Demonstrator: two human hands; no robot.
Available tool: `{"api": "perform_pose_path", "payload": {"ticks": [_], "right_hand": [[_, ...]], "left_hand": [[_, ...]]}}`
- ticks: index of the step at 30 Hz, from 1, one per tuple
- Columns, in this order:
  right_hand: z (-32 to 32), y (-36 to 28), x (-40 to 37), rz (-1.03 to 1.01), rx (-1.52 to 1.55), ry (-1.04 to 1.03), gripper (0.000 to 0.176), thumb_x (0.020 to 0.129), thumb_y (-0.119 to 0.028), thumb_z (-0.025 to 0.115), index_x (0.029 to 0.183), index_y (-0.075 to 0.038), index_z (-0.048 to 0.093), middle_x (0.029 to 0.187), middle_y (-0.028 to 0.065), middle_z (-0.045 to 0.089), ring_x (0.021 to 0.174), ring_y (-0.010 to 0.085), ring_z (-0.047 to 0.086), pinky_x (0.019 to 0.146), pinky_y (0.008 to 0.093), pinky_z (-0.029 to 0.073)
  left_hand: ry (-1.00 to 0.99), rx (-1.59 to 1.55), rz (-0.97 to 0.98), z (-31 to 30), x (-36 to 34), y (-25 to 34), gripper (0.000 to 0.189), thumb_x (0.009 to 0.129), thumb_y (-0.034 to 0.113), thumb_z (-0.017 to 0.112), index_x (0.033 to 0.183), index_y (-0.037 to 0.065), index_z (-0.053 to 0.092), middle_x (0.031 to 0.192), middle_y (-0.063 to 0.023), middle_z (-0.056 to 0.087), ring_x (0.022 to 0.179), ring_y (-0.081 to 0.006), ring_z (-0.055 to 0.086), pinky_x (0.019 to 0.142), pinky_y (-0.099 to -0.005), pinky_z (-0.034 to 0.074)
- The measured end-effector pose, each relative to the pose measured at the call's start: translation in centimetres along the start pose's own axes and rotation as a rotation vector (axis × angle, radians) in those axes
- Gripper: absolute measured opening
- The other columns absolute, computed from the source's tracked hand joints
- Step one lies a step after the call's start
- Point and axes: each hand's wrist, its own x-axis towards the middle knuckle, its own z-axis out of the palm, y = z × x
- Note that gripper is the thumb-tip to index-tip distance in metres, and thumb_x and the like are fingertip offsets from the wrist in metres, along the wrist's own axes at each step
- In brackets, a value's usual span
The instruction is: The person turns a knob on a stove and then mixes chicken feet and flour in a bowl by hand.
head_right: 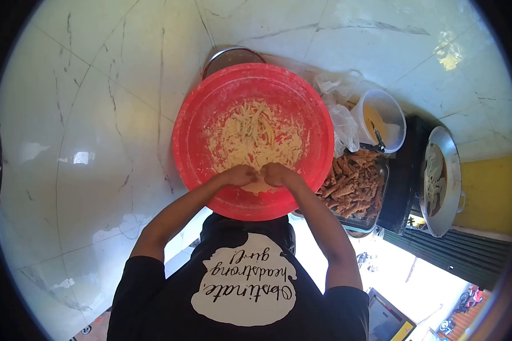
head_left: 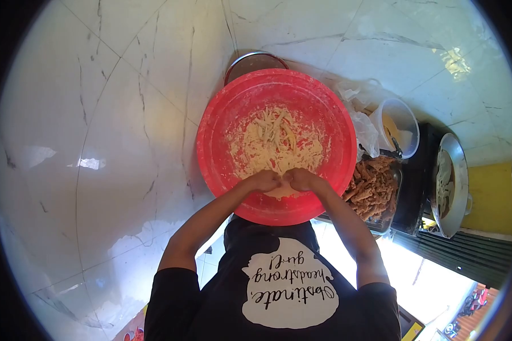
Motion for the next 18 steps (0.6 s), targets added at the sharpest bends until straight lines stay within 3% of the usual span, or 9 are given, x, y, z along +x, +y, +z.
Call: {"api": "perform_pose_path", "payload": {"ticks": [2,5,6,8,11,12,14,17,18], "right_hand": [[0.1,0.0,0.1,0.007,-0.022,-0.115,0.035,0.070,-0.005,0.044,0.101,-0.006,0.060,0.096,0.0170,0.061,0.094,0.0305,0.057,0.081,0.0354,0.044],[0.5,0.4,0.6,0.019,-0.043,-0.236,0.033,0.072,-0.007,0.045,0.103,-0.007,0.059,0.097,0.0182,0.060,0.094,0.0326,0.056,0.081,0.0368,0.043],[0.3,0.3,0.4,0.006,-0.037,-0.121,0.032,0.073,-0.008,0.045,0.101,-0.007,0.059,0.096,0.0180,0.060,0.094,0.0318,0.056,0.081,0.0364,0.043],[0.0,0.1,0.1,-0.006,-0.030,-0.006,0.030,0.074,-0.008,0.045,0.100,-0.006,0.060,0.096,0.0178,0.060,0.093,0.0309,0.056,0.080,0.0360,0.043],[0.2,0.2,0.3,-0.032,-0.051,-0.021,0.028,0.074,-0.009,0.045,0.098,-0.005,0.060,0.096,0.0181,0.061,0.093,0.0297,0.057,0.080,0.0352,0.043],[0.5,0.3,0.5,-0.014,-0.009,-0.116,0.029,0.074,-0.009,0.045,0.099,-0.005,0.059,0.096,0.0188,0.060,0.093,0.0300,0.057,0.081,0.0352,0.043],[0.7,0.8,0.8,0.004,0.034,-0.212,0.030,0.074,-0.009,0.045,0.100,-0.004,0.059,0.097,0.0194,0.060,0.094,0.0302,0.057,0.081,0.0352,0.043],[0.2,0.2,0.2,-0.006,0.079,-0.172,0.030,0.075,-0.011,0.046,0.101,-0.005,0.059,0.097,0.0191,0.060,0.094,0.0300,0.057,0.081,0.0350,0.043],[0.4,0.4,0.3,-0.046,0.073,-0.037,0.029,0.075,-0.011,0.046,0.100,-0.004,0.059,0.096,0.0185,0.060,0.093,0.0295,0.057,0.080,0.0348,0.043]], "left_hand": [[-0.348,0.125,0.029,-0.8,-1.3,2.4,0.035,0.068,0.032,0.063,0.091,0.005,0.063,0.084,-0.0172,0.062,0.081,-0.0309,0.060,0.072,-0.0374,0.046],[-0.399,0.064,-0.055,-1.1,-1.1,2.5,0.038,0.063,0.033,0.069,0.090,0.006,0.062,0.085,-0.0168,0.061,0.083,-0.0302,0.059,0.073,-0.0377,0.045],[-0.399,0.065,-0.054,-1.3,-1.1,2.4,0.038,0.063,0.033,0.069,0.090,0.006,0.062,0.085,-0.0168,0.061,0.083,-0.0302,0.059,0.073,-0.0377,0.045],[-0.040,0.199,0.013,-1.6,-1.1,2.1,0.044,0.059,0.033,0.073,0.092,0.007,0.062,0.084,-0.0156,0.061,0.082,-0.0286,0.059,0.072,-0.0371,0.045],[-0.242,0.189,0.118,-1.3,-1.0,2.0,0.053,0.055,0.031,0.076,0.097,0.004,0.058,0.084,-0.0150,0.061,0.082,-0.0281,0.058,0.072,-0.0352,0.045],[-0.241,0.189,0.120,-1.4,-1.2,2.6,0.053,0.055,0.031,0.076,0.097,0.004,0.058,0.084,-0.0150,0.061,0.082,-0.0281,0.058,0.072,-0.0352,0.045],[-0.431,0.244,-0.008,-1.7,-1.7,3.7,0.048,0.059,0.028,0.073,0.098,0.005,0.058,0.085,-0.0150,0.062,0.083,-0.0289,0.059,0.072,-0.0362,0.045],[-0.259,0.039,0.021,-0.3,-0.3,-0.2,0.042,0.060,0.027,0.072,0.095,0.007,0.061,0.087,-0.0159,0.062,0.087,-0.0299,0.058,0.076,-0.0374,0.045],[-0.260,0.040,0.023,-0.3,-0.2,0.0,0.042,0.060,0.027,0.072,0.095,0.007,0.061,0.087,-0.0159,0.062,0.087,-0.0299,0.058,0.076,-0.0374,0.045]]}}
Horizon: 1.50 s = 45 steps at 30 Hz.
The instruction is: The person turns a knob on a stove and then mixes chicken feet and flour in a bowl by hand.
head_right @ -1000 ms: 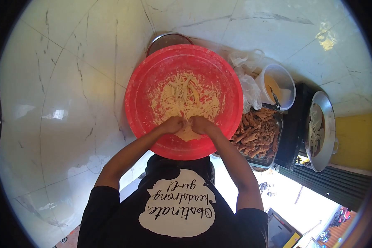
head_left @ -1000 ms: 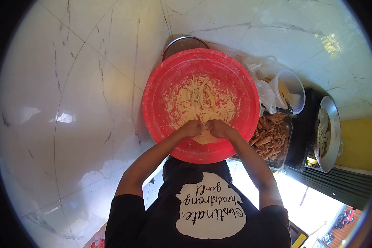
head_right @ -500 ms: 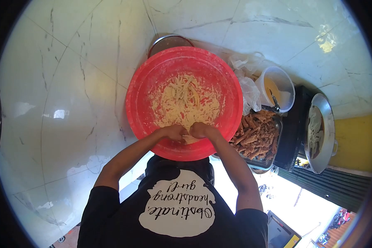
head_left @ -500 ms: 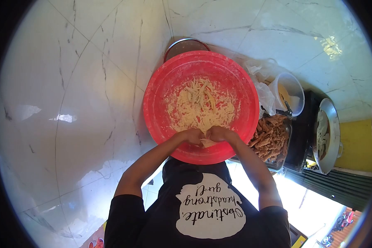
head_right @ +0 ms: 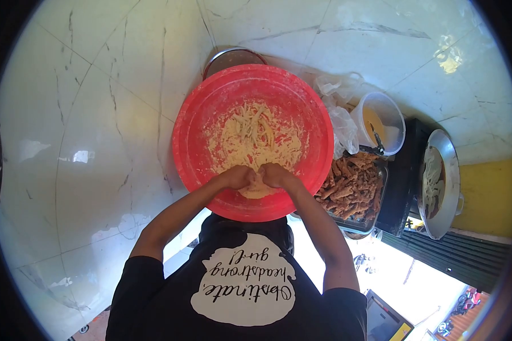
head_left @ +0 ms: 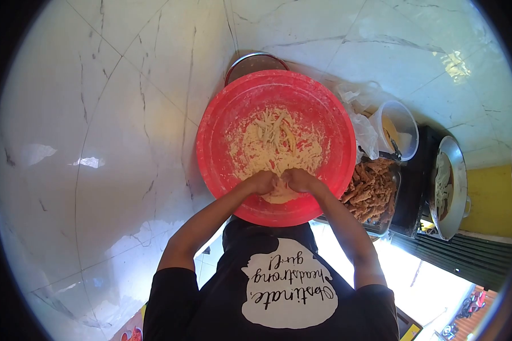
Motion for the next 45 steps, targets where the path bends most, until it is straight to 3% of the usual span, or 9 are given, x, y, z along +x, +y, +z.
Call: {"api": "perform_pose_path", "payload": {"ticks": [3,5,15,18,24,30,35,41,45], "right_hand": [[0.3,0.3,0.2,-0.020,-0.054,0.049,0.029,0.073,-0.009,0.046,0.099,-0.004,0.060,0.094,0.0177,0.061,0.091,0.0295,0.058,0.080,0.0345,0.044],[0.2,0.1,0.3,0.006,-0.101,-0.035,0.030,0.072,-0.008,0.047,0.098,-0.005,0.060,0.093,0.0175,0.062,0.091,0.0299,0.058,0.080,0.0344,0.044],[-0.1,-0.4,0.2,0.045,-0.101,-0.075,0.029,0.071,-0.007,0.047,0.096,-0.005,0.062,0.091,0.0172,0.062,0.089,0.0289,0.059,0.077,0.0346,0.045],[-1.0,-1.4,-0.3,0.122,-0.044,-0.229,0.030,0.071,-0.007,0.047,0.097,-0.004,0.061,0.092,0.0172,0.062,0.090,0.0290,0.059,0.077,0.0347,0.045],[0.1,0.1,0.1,-0.005,-0.047,0.047,0.027,0.071,-0.007,0.047,0.093,-0.005,0.063,0.090,0.0164,0.063,0.086,0.0273,0.059,0.076,0.0337,0.045],[0.0,-0.2,0.6,0.100,-0.071,-0.161,0.028,0.073,-0.008,0.048,0.097,-0.005,0.062,0.093,0.0170,0.062,0.089,0.0289,0.059,0.078,0.0346,0.045],[0.0,0.3,0.4,-0.006,-0.048,0.060,0.025,0.075,-0.012,0.048,0.094,-0.006,0.063,0.089,0.0171,0.062,0.087,0.0282,0.059,0.077,0.0348,0.045],[0.3,0.4,0.8,0.103,-0.109,-0.130,0.027,0.074,-0.011,0.049,0.097,-0.005,0.062,0.091,0.0172,0.062,0.089,0.0285,0.059,0.077,0.0351,0.045],[0.3,0.8,0.6,-0.025,-0.055,0.035,0.027,0.075,-0.012,0.048,0.097,-0.005,0.062,0.092,0.0175,0.062,0.088,0.0292,0.059,0.077,0.0358,0.045]], "left_hand": [[0.290,0.124,-0.097,-0.1,-0.4,1.0,0.037,0.063,0.025,0.069,0.095,0.006,0.062,0.087,-0.0162,0.062,0.085,-0.0289,0.059,0.076,-0.0376,0.045],[-0.052,0.178,0.032,-0.5,-1.2,2.2,0.027,0.067,0.020,0.065,0.091,0.007,0.063,0.086,-0.0168,0.062,0.085,-0.0292,0.059,0.074,-0.0379,0.046],[0.179,0.174,0.027,-0.1,-1.0,1.5,0.029,0.065,0.020,0.067,0.090,0.007,0.063,0.083,-0.0156,0.062,0.080,-0.0291,0.060,0.070,-0.0373,0.046],[-0.078,0.141,0.098,-0.1,-1.3,1.7,0.028,0.065,0.021,0.068,0.088,0.006,0.063,0.082,-0.0154,0.062,0.079,-0.0304,0.060,0.070,-0.0372,0.046],[0.297,0.198,-0.075,-0.3,-0.8,1.6,0.033,0.061,0.027,0.072,0.086,0.007,0.063,0.078,-0.0127,0.062,0.078,-0.0264,0.060,0.070,-0.0365,0.046],[-0.163,0.083,0.064,-0.2,-1.3,1.9,0.026,0.063,0.021,0.069,0.082,0.006,0.063,0.077,-0.0133,0.062,0.079,-0.0278,0.060,0.071,-0.0376,0.046],[0.266,0.172,-0.053,0.3,-0.1,0.9,0.034,0.063,0.021,0.069,0.094,0.009,0.064,0.084,-0.0120,0.064,0.083,-0.0246,0.060,0.073,-0.0340,0.045],[-0.103,-0.030,0.165,0.6,-0.4,0.4,0.035,0.065,0.018,0.068,0.097,0.004,0.061,0.085,-0.0140,0.063,0.082,-0.0277,0.060,0.072,-0.0341,0.046],[0.205,0.079,-0.046,0.2,0.2,0.5,0.033,0.063,0.022,0.068,0.092,0.006,0.064,0.084,-0.0132,0.064,0.080,-0.0277,0.060,0.072,-0.0350,0.046]]}}
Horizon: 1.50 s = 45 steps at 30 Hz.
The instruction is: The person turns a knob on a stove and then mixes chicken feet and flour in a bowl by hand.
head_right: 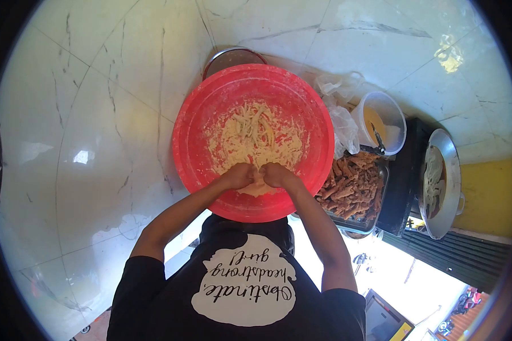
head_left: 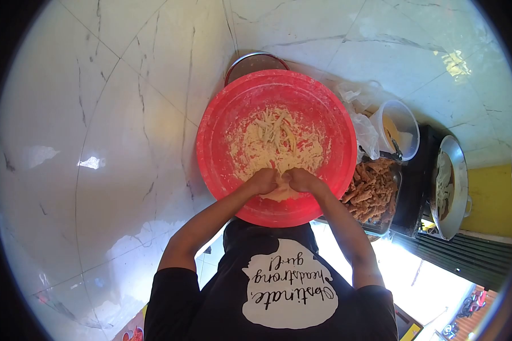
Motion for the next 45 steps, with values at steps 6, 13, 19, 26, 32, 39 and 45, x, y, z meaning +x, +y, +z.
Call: {"api": "perform_pose_path", "payload": {"ticks": [6,13,19,26,32,39,45], "right_hand": [[-0.9,-1.7,-0.4,0.108,0.008,-0.146,0.029,0.072,-0.006,0.046,0.097,-0.005,0.061,0.093,0.0177,0.062,0.091,0.0295,0.058,0.079,0.0353,0.044],[-0.6,-0.6,-0.6,0.074,-0.031,-0.071,0.028,0.072,-0.007,0.046,0.095,-0.006,0.062,0.092,0.0171,0.062,0.088,0.0288,0.059,0.078,0.0355,0.045],[-1.1,-1.8,-0.8,0.061,0.048,-0.109,0.026,0.074,-0.009,0.048,0.094,-0.005,0.063,0.090,0.0172,0.062,0.090,0.0287,0.059,0.078,0.0355,0.045],[-0.6,-1.3,-0.8,0.083,-0.047,-0.084,0.023,0.074,-0.014,0.051,0.091,-0.006,0.064,0.089,0.0182,0.062,0.087,0.0295,0.059,0.076,0.0356,0.045],[-0.6,-0.9,-0.4,0.075,-0.007,-0.056,0.023,0.075,-0.015,0.051,0.090,-0.005,0.064,0.089,0.0182,0.062,0.087,0.0297,0.059,0.076,0.0354,0.045],[0.1,-0.9,-0.1,0.117,-0.035,-0.129,0.025,0.071,-0.010,0.051,0.092,-0.005,0.063,0.091,0.0178,0.062,0.087,0.0295,0.059,0.077,0.0347,0.045],[-0.4,-0.9,-0.4,0.038,-0.027,0.025,0.029,0.070,-0.007,0.049,0.095,-0.005,0.063,0.091,0.0178,0.062,0.090,0.0275,0.059,0.078,0.0339,0.045]], "left_hand": [[-0.249,-0.001,0.143,-0.5,-1.6,1.2,0.026,0.068,0.016,0.063,0.092,0.007,0.063,0.081,-0.0144,0.063,0.076,-0.0274,0.061,0.068,-0.0358,0.046],[-0.066,0.071,0.020,-0.3,-0.9,1.0,0.031,0.066,0.020,0.065,0.094,0.008,0.063,0.081,-0.0146,0.063,0.075,-0.0290,0.060,0.068,-0.0365,0.046],[-0.169,0.030,0.095,0.1,-0.3,0.7,0.031,0.065,0.023,0.066,0.091,0.006,0.063,0.081,-0.0165,0.062,0.077,-0.0298,0.060,0.069,-0.0372,0.046],[-0.176,0.000,0.149,-0.7,-1.9,1.6,0.027,0.064,0.020,0.065,0.088,0.007,0.064,0.079,-0.0164,0.062,0.079,-0.0300,0.060,0.071,-0.0367,0.046],[-0.137,-0.012,-0.012,0.5,0.1,-0.5,0.034,0.063,0.024,0.069,0.093,0.009,0.064,0.084,-0.0168,0.062,0.084,-0.0277,0.060,0.073,-0.0364,0.046],[-0.193,0.086,0.129,-0.3,-1.5,1.4,0.027,0.066,0.022,0.065,0.085,0.003,0.063,0.078,-0.0165,0.062,0.077,-0.0300,0.060,0.069,-0.0372,0.047],[0.010,0.167,-0.057,0.3,-0.6,0.7,0.034,0.063,0.027,0.068,0.088,0.004,0.061,0.081,-0.0141,0.062,0.078,-0.0285,0.060,0.069,-0.0366,0.046]]}}
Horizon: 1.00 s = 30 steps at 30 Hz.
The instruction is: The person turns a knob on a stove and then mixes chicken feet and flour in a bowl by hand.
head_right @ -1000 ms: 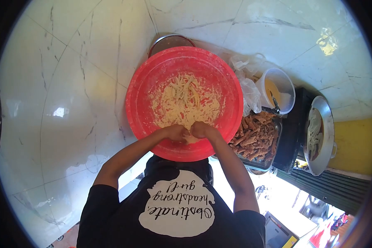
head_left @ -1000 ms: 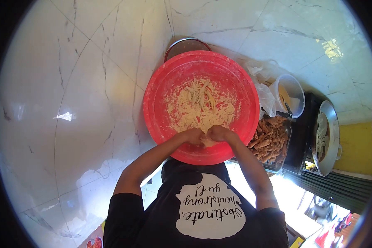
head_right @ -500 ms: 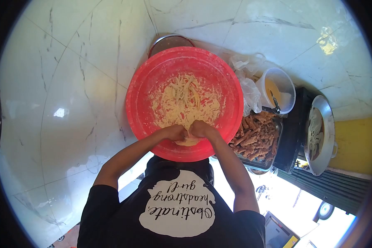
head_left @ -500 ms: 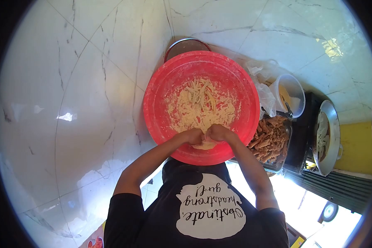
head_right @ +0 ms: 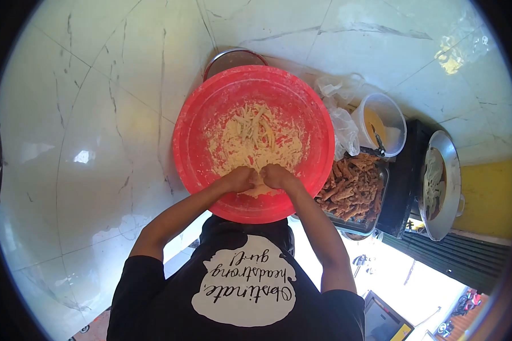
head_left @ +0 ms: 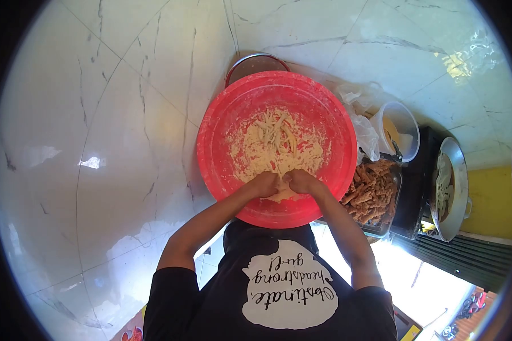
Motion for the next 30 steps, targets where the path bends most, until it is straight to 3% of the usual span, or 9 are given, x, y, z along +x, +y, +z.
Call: {"api": "perform_pose_path", "payload": {"ticks": [2,5,9,12,18,22,24,27,30], "right_hand": [[0.1,0.2,0.2,0.039,0.008,-0.034,0.029,0.070,-0.007,0.049,0.095,-0.005,0.063,0.091,0.0174,0.062,0.090,0.0272,0.059,0.079,0.0339,0.045],[0.7,0.8,0.6,0.046,0.035,-0.170,0.031,0.070,-0.007,0.048,0.098,-0.005,0.061,0.092,0.0183,0.062,0.091,0.0279,0.059,0.079,0.0342,0.045],[0.3,0.0,0.1,-0.010,0.053,0.036,0.026,0.072,-0.008,0.048,0.093,-0.005,0.063,0.090,0.0174,0.063,0.090,0.0274,0.059,0.078,0.0332,0.045],[-0.5,-1.0,-0.3,0.052,0.019,-0.033,0.024,0.073,-0.009,0.049,0.092,-0.004,0.063,0.089,0.0172,0.063,0.089,0.0277,0.059,0.078,0.0331,0.045],[0.1,-0.4,0.1,0.046,0.036,-0.114,0.024,0.074,-0.010,0.050,0.094,-0.005,0.062,0.090,0.0172,0.062,0.088,0.0286,0.059,0.077,0.0337,0.045],[0.6,0.5,0.5,-0.054,0.096,0.182,0.025,0.074,-0.010,0.049,0.095,-0.005,0.062,0.093,0.0177,0.062,0.090,0.0293,0.059,0.078,0.0346,0.045],[0.3,0.3,0.6,-0.016,-0.004,0.042,0.028,0.072,-0.009,0.049,0.097,-0.005,0.061,0.094,0.0183,0.061,0.091,0.0296,0.058,0.079,0.0345,0.045],[0.0,-0.9,-0.1,0.050,-0.051,-0.124,0.031,0.069,-0.007,0.050,0.099,-0.005,0.060,0.096,0.0190,0.060,0.094,0.0298,0.057,0.080,0.0344,0.045],[0.4,-0.6,0.0,0.041,0.013,-0.097,0.031,0.069,-0.008,0.051,0.099,-0.004,0.060,0.096,0.0189,0.061,0.094,0.0298,0.057,0.080,0.0346,0.045]], "left_hand": [[-0.033,-0.145,0.237,-0.7,-0.7,0.3,0.029,0.064,0.026,0.067,0.085,0.006,0.062,0.077,-0.0128,0.062,0.073,-0.0287,0.061,0.067,-0.0357,0.047],[-0.237,-0.164,0.210,-0.3,-1.0,0.7,0.032,0.063,0.025,0.068,0.088,0.006,0.063,0.078,-0.0135,0.062,0.075,-0.0296,0.060,0.068,-0.0363,0.047],[-0.355,-0.268,0.089,-0.2,0.2,0.0,0.042,0.059,0.027,0.071,0.095,0.007,0.062,0.085,-0.0149,0.062,0.079,-0.0291,0.060,0.070,-0.0368,0.046],[0.094,-0.054,0.045,-0.1,-0.2,0.4,0.038,0.059,0.025,0.071,0.093,0.008,0.063,0.082,-0.0141,0.063,0.077,-0.0278,0.061,0.069,-0.0352,0.046],[-0.351,-0.102,0.212,-0.3,-0.1,0.4,0.038,0.062,0.023,0.069,0.096,0.006,0.062,0.085,-0.0163,0.063,0.082,-0.0291,0.060,0.071,-0.0366,0.047],[0.040,-0.122,-0.063,-1.5,-0.9,1.3,0.033,0.065,0.019,0.065,0.092,-0.001,0.061,0.083,-0.0206,0.062,0.082,-0.0312,0.060,0.073,-0.0373,0.047],[0.229,0.010,-0.136,-1.0,-1.1,0.4,0.028,0.067,0.017,0.062,0.086,-0.004,0.062,0.081,-0.0221,0.062,0.081,-0.0317,0.061,0.074,-0.0372,0.047],[0.005,0.101,-0.138,-0.4,-0.8,-0.4,0.024,0.071,0.015,0.058,0.082,-0.006,0.059,0.073,-0.0194,0.061,0.074,-0.0277,0.062,0.067,-0.0363,0.048],[-0.321,-0.451,-0.212,-1.0,0.0,-0.6,0.027,0.070,0.017,0.059,0.083,-0.006,0.059,0.075,-0.0194,0.061,0.078,-0.0298,0.061,0.067,-0.0372,0.048]]}}
